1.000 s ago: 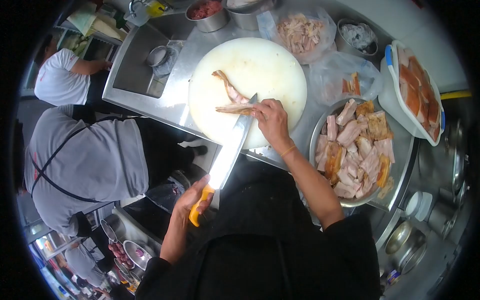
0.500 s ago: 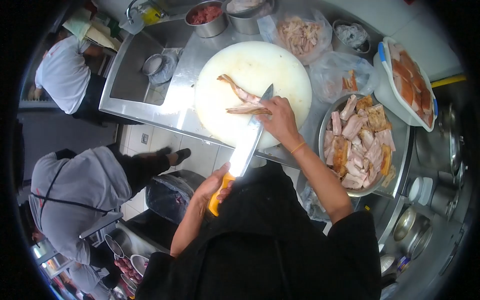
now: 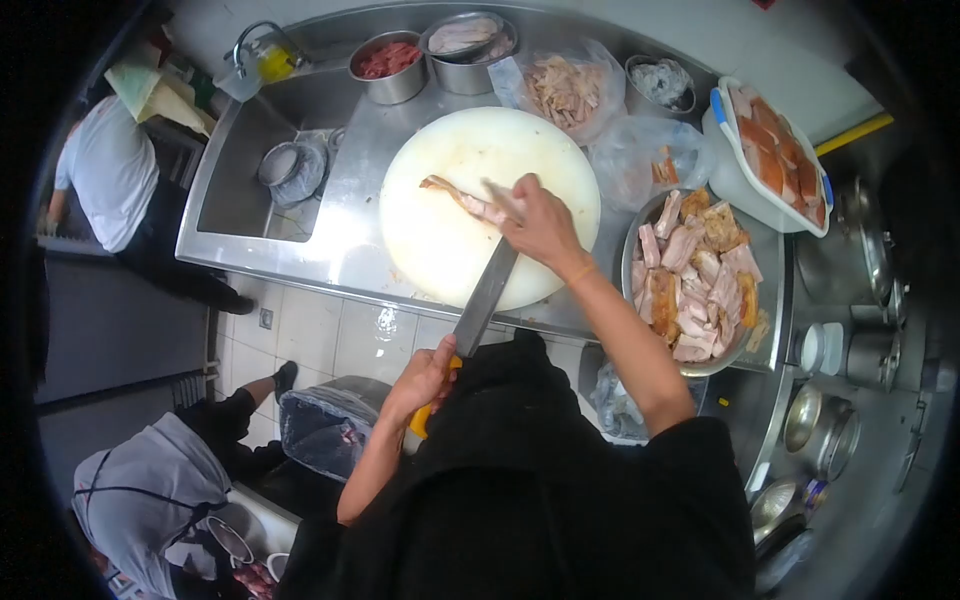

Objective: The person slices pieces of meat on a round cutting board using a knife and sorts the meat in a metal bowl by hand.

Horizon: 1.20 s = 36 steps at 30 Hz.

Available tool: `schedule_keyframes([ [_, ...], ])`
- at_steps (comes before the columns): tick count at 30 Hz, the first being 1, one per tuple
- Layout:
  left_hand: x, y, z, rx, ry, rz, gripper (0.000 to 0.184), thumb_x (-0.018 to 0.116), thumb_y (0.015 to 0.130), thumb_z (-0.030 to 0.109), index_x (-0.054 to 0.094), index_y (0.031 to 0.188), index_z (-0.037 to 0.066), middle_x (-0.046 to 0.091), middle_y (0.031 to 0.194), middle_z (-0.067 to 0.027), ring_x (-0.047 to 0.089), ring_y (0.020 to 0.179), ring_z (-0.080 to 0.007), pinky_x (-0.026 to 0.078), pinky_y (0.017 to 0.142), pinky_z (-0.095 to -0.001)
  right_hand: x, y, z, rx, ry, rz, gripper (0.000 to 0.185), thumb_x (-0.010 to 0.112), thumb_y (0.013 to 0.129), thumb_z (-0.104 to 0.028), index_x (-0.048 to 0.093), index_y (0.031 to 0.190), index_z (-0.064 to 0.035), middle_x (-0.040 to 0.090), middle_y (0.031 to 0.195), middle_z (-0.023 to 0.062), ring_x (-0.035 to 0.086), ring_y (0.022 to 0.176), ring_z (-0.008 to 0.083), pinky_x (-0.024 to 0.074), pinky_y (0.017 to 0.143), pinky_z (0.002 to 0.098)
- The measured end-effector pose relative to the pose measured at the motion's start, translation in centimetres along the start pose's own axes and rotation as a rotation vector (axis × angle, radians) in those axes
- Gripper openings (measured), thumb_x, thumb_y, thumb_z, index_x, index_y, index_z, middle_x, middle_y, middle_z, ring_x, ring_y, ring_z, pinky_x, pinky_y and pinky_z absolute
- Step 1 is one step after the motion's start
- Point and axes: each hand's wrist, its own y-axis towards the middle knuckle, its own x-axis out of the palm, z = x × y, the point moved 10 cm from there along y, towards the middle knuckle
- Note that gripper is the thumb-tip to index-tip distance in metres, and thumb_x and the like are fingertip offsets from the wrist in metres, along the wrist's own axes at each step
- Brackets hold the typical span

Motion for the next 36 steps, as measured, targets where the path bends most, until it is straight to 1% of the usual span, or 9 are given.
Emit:
schedule_keyframes([
  [1, -0.1, 0.0, 0.1, 0.01, 0.031, 0.022, 0.074, 0.038, 0.107, 0.059, 0.058, 0.074, -0.004, 0.054, 0.055, -0.0121, 0.052, 0.04, -0.0213, 0.042, 0.041, -0.0362, -0.9, -0.7, 0.7, 0.009, 0.091, 0.037, 0.046, 0.077, 0.082, -0.018, 0.054, 0.12, -0.0062, 0.067, 0.085, 0.0117, 0.067, 0.081, 0.0276, 0.0545, 0.073, 0.0369],
  [3, -0.2, 0.0, 0.4, 0.056, 0.11, 0.082, 0.074, 0.039, 0.107, 0.057, 0.062, 0.076, -0.007, 0.06, 0.062, -0.0215, 0.061, 0.051, -0.0335, 0.048, 0.052, -0.0437, -2.1, -2.7, 2.6, 0.033, 0.277, 0.121, 0.047, 0.077, 0.084, -0.014, 0.053, 0.124, -0.0094, 0.067, 0.088, 0.0092, 0.066, 0.083, 0.0204, 0.0533, 0.075, 0.0317],
  [4, -0.3, 0.0, 0.6, 0.078, 0.151, 0.113, 0.074, 0.04, 0.107, 0.056, 0.064, 0.077, -0.008, 0.064, 0.065, -0.0262, 0.065, 0.056, -0.0396, 0.051, 0.057, -0.0475, -2.5, -3.9, 3.0, -0.02, 0.369, 0.197, 0.052, 0.073, 0.084, -0.001, 0.05, 0.131, -0.0077, 0.068, 0.091, 0.0056, 0.064, 0.085, 0.0136, 0.053, 0.077, 0.0293],
  [7, -0.6, -0.5, 2.0, 0.187, 0.278, 0.178, 0.07, 0.042, 0.108, 0.051, 0.067, 0.08, -0.009, 0.065, 0.081, -0.0379, 0.064, 0.082, -0.0563, 0.05, 0.076, -0.0582, -1.6, -5.8, 6.7, 0.088, 0.595, 0.223, 0.039, 0.071, 0.081, 0.001, 0.056, 0.117, -0.0039, 0.068, 0.094, 0.0057, 0.064, 0.086, 0.0139, 0.0521, 0.08, 0.0287],
  [10, -0.7, -1.9, 3.6, 0.241, 0.34, 0.248, 0.067, 0.042, 0.109, 0.048, 0.068, 0.084, -0.009, 0.063, 0.086, -0.0407, 0.059, 0.093, -0.0615, 0.047, 0.083, -0.0621, -0.7, -7.5, 8.0, 0.191, 0.604, 0.165, 0.027, 0.07, 0.081, 0.004, 0.06, 0.106, -0.001, 0.066, 0.099, 0.0025, 0.062, 0.092, 0.0097, 0.0504, 0.084, 0.0259],
  [13, -1.0, -3.0, 4.9, 0.231, 0.427, 0.324, 0.066, 0.041, 0.109, 0.048, 0.068, 0.088, -0.009, 0.064, 0.086, -0.0404, 0.06, 0.092, -0.0605, 0.047, 0.083, -0.0617, -1.6, -7.8, 6.7, 0.054, 0.745, 0.286, 0.019, 0.067, 0.082, 0.007, 0.062, 0.098, -0.0002, 0.065, 0.102, 0.0028, 0.061, 0.096, 0.0093, 0.0497, 0.086, 0.0258],
  [25, -0.6, -4.9, 7.8, 0.215, 0.491, 0.395, 0.065, 0.04, 0.108, 0.05, 0.066, 0.095, -0.008, 0.064, 0.087, -0.0407, 0.061, 0.093, -0.0601, 0.047, 0.084, -0.0615, -2.1, -9.1, 7.9, 0.009, 0.761, 0.285, 0.02, 0.061, 0.078, 0.01, 0.06, 0.095, -0.0006, 0.064, 0.102, 0.0053, 0.06, 0.094, 0.0122, 0.0486, 0.088, 0.0259],
  [32, 1.1, -2.9, 5.2, 0.214, 0.549, 0.337, 0.064, 0.041, 0.109, 0.049, 0.065, 0.093, -0.008, 0.063, 0.085, -0.0399, 0.06, 0.089, -0.0607, 0.047, 0.08, -0.0615, -2.2, -9.5, 8.8, 0.033, 0.787, 0.284, 0.019, 0.061, 0.078, 0.01, 0.06, 0.094, -0.0005, 0.063, 0.102, 0.0059, 0.06, 0.096, 0.0132, 0.0478, 0.089, 0.026],
  [36, 1.1, -5.6, 8.1, 0.261, 0.483, 0.412, 0.065, 0.04, 0.109, 0.049, 0.066, 0.091, -0.007, 0.063, 0.083, -0.0392, 0.06, 0.086, -0.0608, 0.047, 0.078, -0.0617, -2.3, -9.8, 8.8, 0.018, 0.781, 0.289, 0.018, 0.061, 0.077, 0.01, 0.06, 0.092, -0.0003, 0.063, 0.101, 0.0065, 0.061, 0.096, 0.0143, 0.0478, 0.089, 0.0265],
])
